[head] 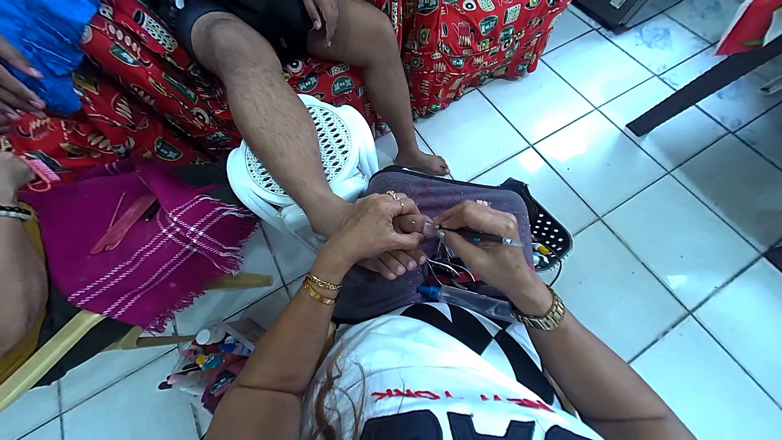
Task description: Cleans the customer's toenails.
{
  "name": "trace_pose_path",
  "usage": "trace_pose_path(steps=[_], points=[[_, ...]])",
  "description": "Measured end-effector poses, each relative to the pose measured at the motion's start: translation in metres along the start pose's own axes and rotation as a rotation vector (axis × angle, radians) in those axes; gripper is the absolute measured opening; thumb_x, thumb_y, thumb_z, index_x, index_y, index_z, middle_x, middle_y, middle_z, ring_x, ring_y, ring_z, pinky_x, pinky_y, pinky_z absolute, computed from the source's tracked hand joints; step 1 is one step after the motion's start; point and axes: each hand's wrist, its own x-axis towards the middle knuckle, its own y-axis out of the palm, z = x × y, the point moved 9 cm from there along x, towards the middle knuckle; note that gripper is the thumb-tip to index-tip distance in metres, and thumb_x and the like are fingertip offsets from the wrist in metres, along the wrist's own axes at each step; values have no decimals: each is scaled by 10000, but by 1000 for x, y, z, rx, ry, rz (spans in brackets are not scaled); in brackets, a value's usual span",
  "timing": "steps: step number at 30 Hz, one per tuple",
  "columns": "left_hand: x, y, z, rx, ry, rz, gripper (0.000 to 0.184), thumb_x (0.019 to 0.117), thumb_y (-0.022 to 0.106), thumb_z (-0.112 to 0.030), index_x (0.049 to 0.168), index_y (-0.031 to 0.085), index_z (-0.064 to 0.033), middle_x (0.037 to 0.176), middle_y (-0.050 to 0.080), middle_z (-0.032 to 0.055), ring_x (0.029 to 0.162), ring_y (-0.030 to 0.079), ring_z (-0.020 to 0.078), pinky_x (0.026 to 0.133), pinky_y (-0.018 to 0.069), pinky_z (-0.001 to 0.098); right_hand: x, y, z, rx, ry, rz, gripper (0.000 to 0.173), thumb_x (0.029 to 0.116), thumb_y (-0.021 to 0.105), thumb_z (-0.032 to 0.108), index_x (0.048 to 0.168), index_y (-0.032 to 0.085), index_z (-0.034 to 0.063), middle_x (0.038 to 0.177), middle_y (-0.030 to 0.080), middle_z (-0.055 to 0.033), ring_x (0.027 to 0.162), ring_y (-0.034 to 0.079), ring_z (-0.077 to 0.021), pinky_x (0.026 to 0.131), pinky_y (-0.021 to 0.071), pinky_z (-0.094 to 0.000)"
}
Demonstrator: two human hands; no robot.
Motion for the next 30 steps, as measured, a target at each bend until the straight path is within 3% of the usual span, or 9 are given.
trace_pose_path(steps=[6,12,14,16,19,21,23,26,30], points=[[2,0,2,-40,-19,16,308,816,741,-403,917,747,-112,869,692,-1,832,651,115,744,513,336,6,-6,-17,223,147,-22,70,824,649,-40,845,679,19,885,722,-15,786,675,-17,689,566,-162],[-6,-6,-4,-41,11,19,403,789,751,-501,839,707,-104,799,638,4,753,619,120,684,502,340,20,36,-19,918,461,55,113,877,648,7,857,654,118,866,733,-31,578,628,-61,482,516,-210],[-6,-4,1,-53,-45,31,359,755,800,-423,862,726,-89,796,673,33,757,648,157,704,515,397,32,37,-43,852,468,-1,114,914,581,-17,878,617,84,924,755,-59,610,668,-78,474,524,-218],[-1,0,7,-115,-91,109,338,826,777,-416,999,765,-126,937,722,1,894,673,116,834,540,390,42,11,-62,622,432,-35,112,913,546,-20,896,593,80,920,764,-46,649,695,-79,498,537,-221],[-2,0,10,-169,-106,143,301,852,760,-390,1010,760,-134,975,719,-12,922,670,96,853,550,370,21,-24,-69,59,494,296,146,953,591,64,1091,616,24,827,699,-65,580,633,-131,505,545,-305],[-3,0,11,-186,-130,170,280,859,759,-371,1009,756,-134,972,715,-8,908,670,102,837,550,376,-4,-38,-72,-235,606,553,293,972,606,2,1263,641,3,823,668,-137,631,637,-244,604,566,-456],[-1,1,12,-197,-139,194,282,869,751,-383,1014,755,-142,971,715,-15,901,669,98,831,552,377,-25,-51,-78,-410,680,711,355,978,586,-20,1320,667,28,844,684,-178,738,650,-310,743,538,-543],[1,2,14,-219,-149,216,281,871,745,-384,1013,753,-141,957,714,-16,889,667,94,816,550,374,-38,-67,-79,-467,744,752,282,990,561,-16,1219,723,10,876,693,-202,808,647,-331,812,504,-559],[5,5,12,-202,-146,246,302,892,744,-374,1037,758,-109,1005,730,30,973,679,141,900,545,419,-26,-82,-69,-465,591,502,113,930,627,9,965,726,-31,751,655,-166,719,633,-323,692,495,-585]])
